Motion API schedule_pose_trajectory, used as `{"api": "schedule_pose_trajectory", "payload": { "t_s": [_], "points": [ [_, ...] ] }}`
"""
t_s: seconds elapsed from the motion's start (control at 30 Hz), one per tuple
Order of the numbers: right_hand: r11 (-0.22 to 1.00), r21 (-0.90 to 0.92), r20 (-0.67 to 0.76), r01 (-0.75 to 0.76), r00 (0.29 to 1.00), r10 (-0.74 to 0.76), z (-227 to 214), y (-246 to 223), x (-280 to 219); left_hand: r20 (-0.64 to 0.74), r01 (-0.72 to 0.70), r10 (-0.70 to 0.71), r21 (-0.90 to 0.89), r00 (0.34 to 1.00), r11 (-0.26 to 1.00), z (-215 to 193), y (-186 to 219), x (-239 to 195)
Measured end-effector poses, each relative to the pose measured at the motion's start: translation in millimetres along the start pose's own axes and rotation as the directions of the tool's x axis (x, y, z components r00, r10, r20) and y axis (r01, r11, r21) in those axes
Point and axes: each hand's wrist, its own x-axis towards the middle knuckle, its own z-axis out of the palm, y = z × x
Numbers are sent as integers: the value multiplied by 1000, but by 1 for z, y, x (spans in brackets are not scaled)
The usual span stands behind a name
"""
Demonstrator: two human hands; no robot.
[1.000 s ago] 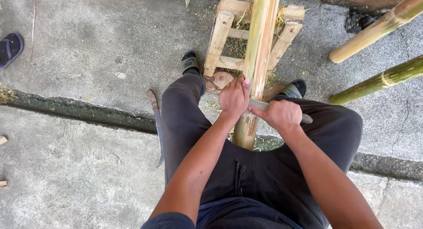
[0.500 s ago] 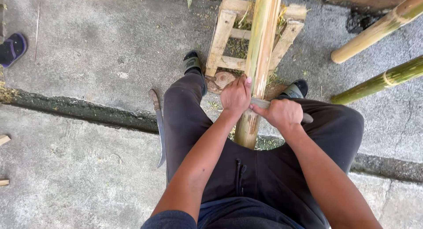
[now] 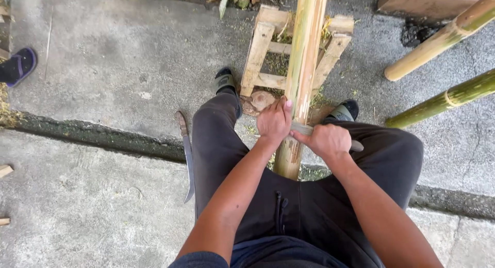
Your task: Scraping the outer layer of a bamboo pole with a knife.
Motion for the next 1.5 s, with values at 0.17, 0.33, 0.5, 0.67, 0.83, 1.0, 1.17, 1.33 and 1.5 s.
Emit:
{"api": "schedule_pose_trajectory", "payload": {
  "t_s": [0.17,0.33,0.5,0.67,0.83,1.0,1.17,1.33,1.5],
  "points": [
    [999,-3,-33,40,999,-40,5,3,2,-55,-30,26,-62,998,998,-5,2,-10],
    [999,-12,-47,51,998,-52,1,3,0,-4,16,-16,-59,1000,998,-7,4,-6],
    [997,-16,-63,73,995,-74,7,5,4,-69,-30,27,-45,997,999,-1,1,-7],
    [999,0,-63,38,997,-38,12,3,-7,-51,-47,47,-8,998,999,9,-6,-5],
    [1000,10,-24,28,999,-28,9,4,2,-35,-22,21,-32,999,999,2,0,-9],
    [1000,-18,-61,26,998,-27,-3,0,6,5,-11,11,46,1000,999,4,-2,-1],
    [998,-52,-12,24,1000,-25,-7,0,11,-45,26,-30,-82,999,996,-1,4,-1],
    [998,-48,-90,47,995,-51,5,3,0,-11,6,-6,-56,1000,998,1,1,0],
    [997,-46,-101,59,993,-64,-7,3,23,10,39,-38,-51,999,998,7,-2,16]
  ]
}}
